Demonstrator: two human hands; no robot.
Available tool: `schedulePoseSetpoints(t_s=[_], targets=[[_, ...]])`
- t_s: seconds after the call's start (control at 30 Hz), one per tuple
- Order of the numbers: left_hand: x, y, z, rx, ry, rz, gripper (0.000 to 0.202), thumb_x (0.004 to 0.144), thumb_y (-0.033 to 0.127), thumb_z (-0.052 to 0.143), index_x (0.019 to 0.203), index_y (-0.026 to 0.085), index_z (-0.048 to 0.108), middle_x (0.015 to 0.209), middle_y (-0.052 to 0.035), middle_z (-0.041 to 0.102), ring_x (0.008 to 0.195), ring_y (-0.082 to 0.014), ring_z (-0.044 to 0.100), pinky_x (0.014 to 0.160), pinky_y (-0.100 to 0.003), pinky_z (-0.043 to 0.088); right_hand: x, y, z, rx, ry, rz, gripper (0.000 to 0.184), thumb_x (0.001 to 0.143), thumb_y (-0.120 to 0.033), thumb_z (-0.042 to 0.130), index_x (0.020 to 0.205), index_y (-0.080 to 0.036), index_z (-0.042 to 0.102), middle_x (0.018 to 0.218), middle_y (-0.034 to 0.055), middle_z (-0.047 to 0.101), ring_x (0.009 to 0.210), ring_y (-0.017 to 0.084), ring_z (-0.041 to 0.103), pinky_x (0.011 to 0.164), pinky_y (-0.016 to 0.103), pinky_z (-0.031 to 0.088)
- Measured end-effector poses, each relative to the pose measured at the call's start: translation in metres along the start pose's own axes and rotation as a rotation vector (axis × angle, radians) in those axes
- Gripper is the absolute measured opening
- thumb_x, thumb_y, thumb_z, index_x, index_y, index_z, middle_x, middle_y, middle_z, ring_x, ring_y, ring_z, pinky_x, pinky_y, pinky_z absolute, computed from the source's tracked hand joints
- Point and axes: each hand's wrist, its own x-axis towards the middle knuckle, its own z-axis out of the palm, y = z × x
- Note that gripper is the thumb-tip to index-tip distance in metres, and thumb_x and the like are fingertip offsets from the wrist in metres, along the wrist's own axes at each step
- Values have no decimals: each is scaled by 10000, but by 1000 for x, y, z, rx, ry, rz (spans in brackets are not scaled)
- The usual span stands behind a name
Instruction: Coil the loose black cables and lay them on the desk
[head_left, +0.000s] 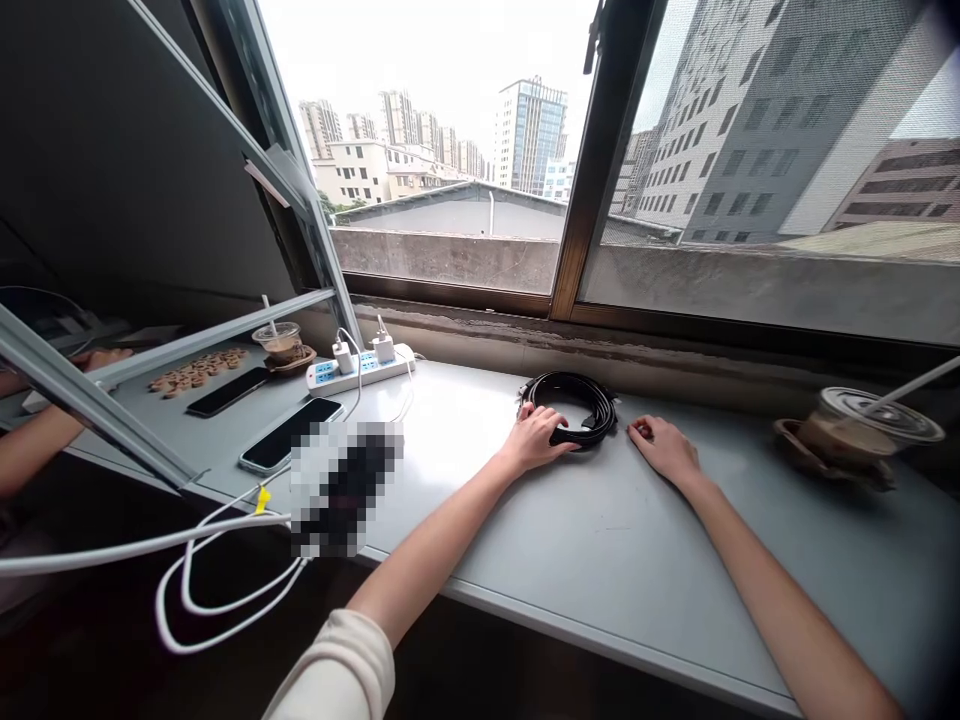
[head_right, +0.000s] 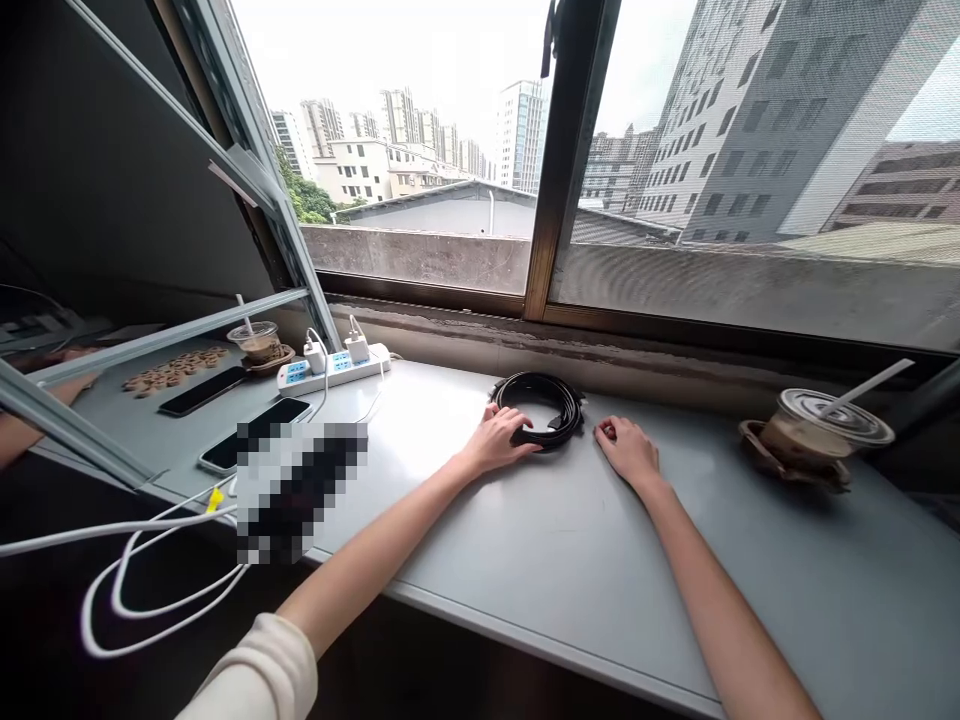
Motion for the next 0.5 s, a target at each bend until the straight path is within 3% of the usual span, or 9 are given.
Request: schedulePoseSetpoints(t_s=[0.3, 0.5], targets=[[4, -3, -2, 54, -132, 43, 314, 779, 456, 625, 926, 180, 649, 911, -28, 620, 896, -164, 548, 952, -282, 330, 0, -2, 1, -6, -5, -7, 206, 831, -368, 448, 834, -208, 578, 859, 32, 597, 811, 189, 529, 610, 265, 341], [6, 5, -5, 134, -164, -13, 401, 759, 522, 614, 943, 166, 630, 948, -58, 612, 940, -206, 548, 938, -335, 346, 1, -3, 2, -6, -4, -15, 194, 852, -349, 452, 845, -201, 578, 859, 34, 588, 816, 179, 521, 637, 266, 351]])
